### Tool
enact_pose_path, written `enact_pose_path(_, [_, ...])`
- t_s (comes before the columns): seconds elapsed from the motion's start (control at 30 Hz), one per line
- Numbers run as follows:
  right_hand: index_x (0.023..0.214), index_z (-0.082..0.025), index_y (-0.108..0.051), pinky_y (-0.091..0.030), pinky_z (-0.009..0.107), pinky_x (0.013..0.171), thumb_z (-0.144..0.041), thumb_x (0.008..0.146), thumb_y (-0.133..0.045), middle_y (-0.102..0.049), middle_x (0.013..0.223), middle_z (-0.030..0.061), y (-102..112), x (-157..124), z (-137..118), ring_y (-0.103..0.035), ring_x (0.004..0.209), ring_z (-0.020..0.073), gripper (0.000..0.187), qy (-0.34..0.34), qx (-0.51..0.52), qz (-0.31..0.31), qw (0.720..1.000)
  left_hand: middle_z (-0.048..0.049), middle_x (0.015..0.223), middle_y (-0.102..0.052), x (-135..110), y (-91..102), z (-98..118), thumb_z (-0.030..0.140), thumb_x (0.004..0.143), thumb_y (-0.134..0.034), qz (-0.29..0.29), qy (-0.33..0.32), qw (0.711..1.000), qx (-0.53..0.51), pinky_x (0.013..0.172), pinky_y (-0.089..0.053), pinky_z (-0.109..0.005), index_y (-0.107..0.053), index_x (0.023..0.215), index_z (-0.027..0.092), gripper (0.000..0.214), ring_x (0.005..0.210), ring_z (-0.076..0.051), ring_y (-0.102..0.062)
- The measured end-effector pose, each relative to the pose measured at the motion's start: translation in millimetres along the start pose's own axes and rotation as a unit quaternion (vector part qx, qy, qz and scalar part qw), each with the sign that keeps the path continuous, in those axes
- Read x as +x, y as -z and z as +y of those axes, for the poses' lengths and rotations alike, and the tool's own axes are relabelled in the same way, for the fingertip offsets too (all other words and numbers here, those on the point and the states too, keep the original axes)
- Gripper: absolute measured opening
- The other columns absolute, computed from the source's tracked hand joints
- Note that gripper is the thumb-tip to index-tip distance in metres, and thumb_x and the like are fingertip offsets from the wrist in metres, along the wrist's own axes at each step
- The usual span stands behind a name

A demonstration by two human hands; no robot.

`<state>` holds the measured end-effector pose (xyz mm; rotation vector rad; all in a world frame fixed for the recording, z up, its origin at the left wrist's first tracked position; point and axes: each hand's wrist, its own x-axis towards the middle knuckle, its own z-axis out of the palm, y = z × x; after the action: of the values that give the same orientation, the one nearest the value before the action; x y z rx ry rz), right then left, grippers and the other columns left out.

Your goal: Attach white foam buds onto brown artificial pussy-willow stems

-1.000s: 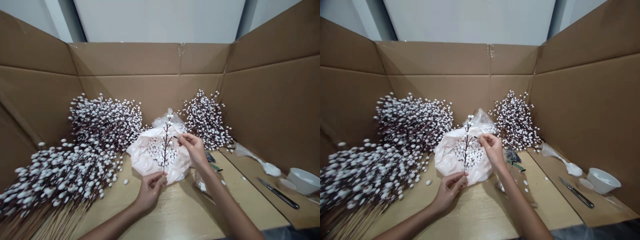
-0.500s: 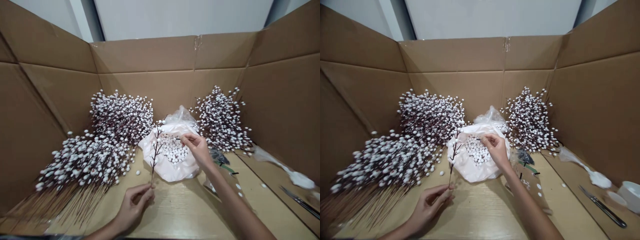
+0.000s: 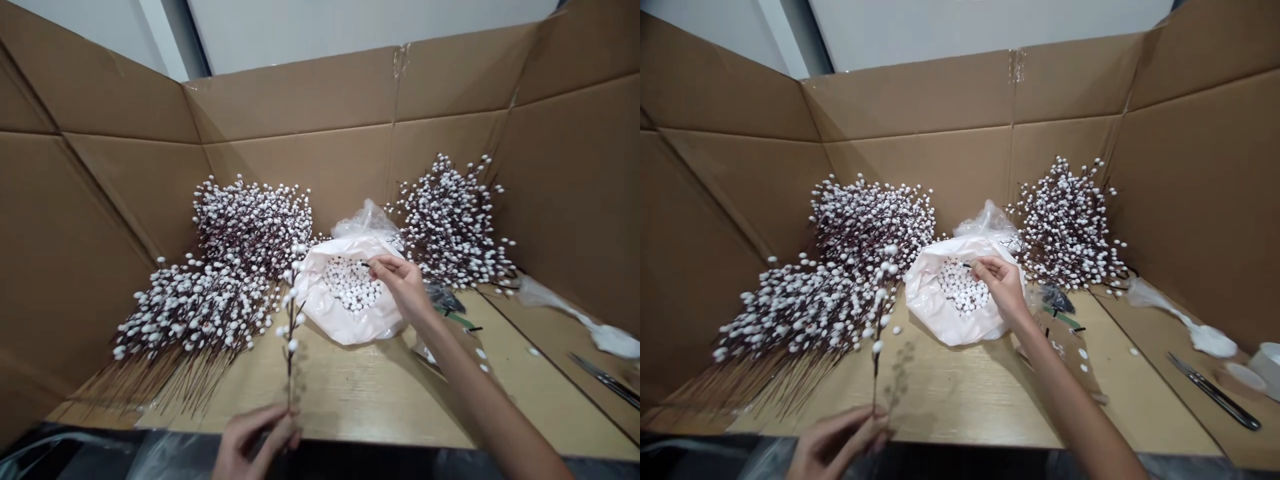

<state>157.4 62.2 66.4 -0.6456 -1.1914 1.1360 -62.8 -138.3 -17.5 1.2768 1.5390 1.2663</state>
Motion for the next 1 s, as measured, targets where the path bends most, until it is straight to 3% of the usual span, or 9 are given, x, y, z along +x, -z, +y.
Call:
enact_pose_path(0.17, [0.079, -0.019, -0.07, -0.049, 0.028, 0.065, -0.04, 0.053, -0.08, -0.067, 0.068, 0.0005, 7.6, 5.7, -0.1, -0.058, 0.062, 0.0116, 0.035, 0.008, 0.044, 0.031, 0.999, -0.0059, 0.059, -0.068, 69.8, -60.6, 56.2, 0.044, 0.071, -0.066, -0.027, -0.115, 0.992, -0.049, 0.053, -0.051, -0.026, -0.073, 0.076, 0.014, 0.031, 0.055, -0.017, -0.061])
enact_pose_path(0.33, [0.068, -0.018, -0.068, -0.048, 0.025, 0.062, -0.041, 0.044, -0.083, -0.063, 0.062, -0.0017, 18.1, 16.0, 1.9, -0.054, 0.058, 0.0091, 0.037, 0.026, 0.098, 0.096, 0.99, -0.0061, 0.06, -0.069, 114.2, -92.8, 65.3, 0.04, 0.066, -0.07, -0.034, -0.137, 0.982, -0.128, 0.054, -0.049, -0.024, -0.07, 0.08, 0.01, 0.033, 0.056, -0.016, -0.062])
enact_pose_path(0.77, [0.076, -0.019, -0.066, -0.049, 0.03, 0.067, -0.046, 0.054, -0.076, -0.062, 0.066, -0.0005, 23.7, 19.8, 15.1, -0.056, 0.06, 0.0117, 0.037, 0.058, -0.001, 0.094, 0.994, -0.0074, 0.069, -0.071, 127.3, -99.7, 32.9, 0.044, 0.063, -0.07, -0.011, -0.104, 0.985, -0.138, 0.057, -0.051, -0.025, -0.07, 0.076, 0.011, 0.035, 0.061, -0.017, -0.065])
enact_pose_path(0.87, [0.074, -0.018, -0.066, -0.049, 0.031, 0.067, -0.044, 0.053, -0.077, -0.064, 0.066, 0.0007, 30.6, 12.9, 3.6, -0.057, 0.062, 0.0128, 0.035, 0.067, -0.007, 0.113, 0.991, -0.008, 0.068, -0.071, 126.2, -99.4, 30.7, 0.041, 0.064, -0.069, -0.016, -0.105, 0.985, -0.137, 0.059, -0.051, -0.025, -0.07, 0.076, 0.011, 0.033, 0.061, -0.017, -0.065])
enact_pose_path(1.0, [0.074, -0.019, -0.067, -0.049, 0.029, 0.065, -0.04, 0.061, -0.074, -0.066, 0.069, 0.0018, 63.0, -8.3, -26.6, -0.058, 0.064, 0.0134, 0.027, 0.117, -0.117, 0.13, 0.978, -0.0086, 0.069, -0.071, 125.3, -99.9, 28.1, 0.038, 0.065, -0.069, -0.026, -0.108, 0.985, -0.134, 0.059, -0.051, -0.024, -0.07, 0.078, 0.01, 0.031, 0.063, -0.017, -0.065])
